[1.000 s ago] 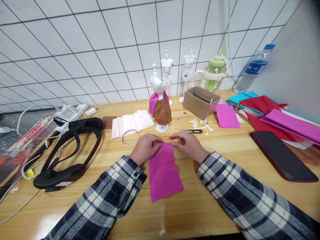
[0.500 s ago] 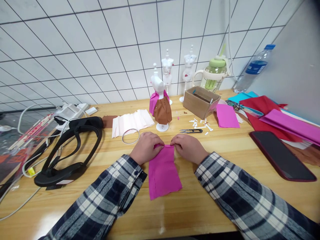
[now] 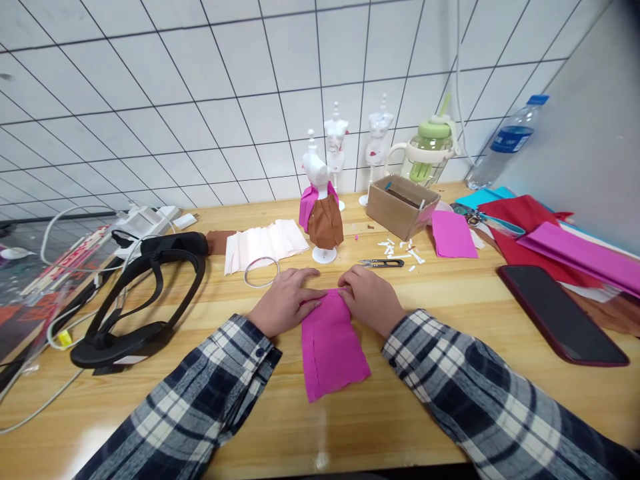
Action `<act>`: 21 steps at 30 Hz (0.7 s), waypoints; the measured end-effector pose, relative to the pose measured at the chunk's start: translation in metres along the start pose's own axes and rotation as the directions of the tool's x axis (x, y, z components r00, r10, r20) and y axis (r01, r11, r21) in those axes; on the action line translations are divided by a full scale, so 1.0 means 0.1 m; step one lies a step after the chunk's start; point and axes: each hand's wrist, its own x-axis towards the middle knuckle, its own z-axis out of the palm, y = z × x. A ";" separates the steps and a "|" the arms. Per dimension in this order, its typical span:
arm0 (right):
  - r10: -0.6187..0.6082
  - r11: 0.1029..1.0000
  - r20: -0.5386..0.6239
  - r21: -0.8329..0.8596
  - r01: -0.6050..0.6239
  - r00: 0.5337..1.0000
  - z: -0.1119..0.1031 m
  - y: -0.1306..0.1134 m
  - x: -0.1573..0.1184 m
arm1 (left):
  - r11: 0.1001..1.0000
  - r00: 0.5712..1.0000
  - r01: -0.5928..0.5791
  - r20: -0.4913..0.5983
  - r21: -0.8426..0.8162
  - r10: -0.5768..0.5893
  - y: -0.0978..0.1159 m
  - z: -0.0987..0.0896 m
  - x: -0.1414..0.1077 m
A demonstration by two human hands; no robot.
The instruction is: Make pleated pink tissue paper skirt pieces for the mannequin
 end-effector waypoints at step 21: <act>-0.058 0.998 0.082 0.033 0.055 0.995 -0.01 0.00 -0.03 | 0.969 0.980 0.179 -0.054 -0.172 -0.191 -0.11 -0.02 -0.11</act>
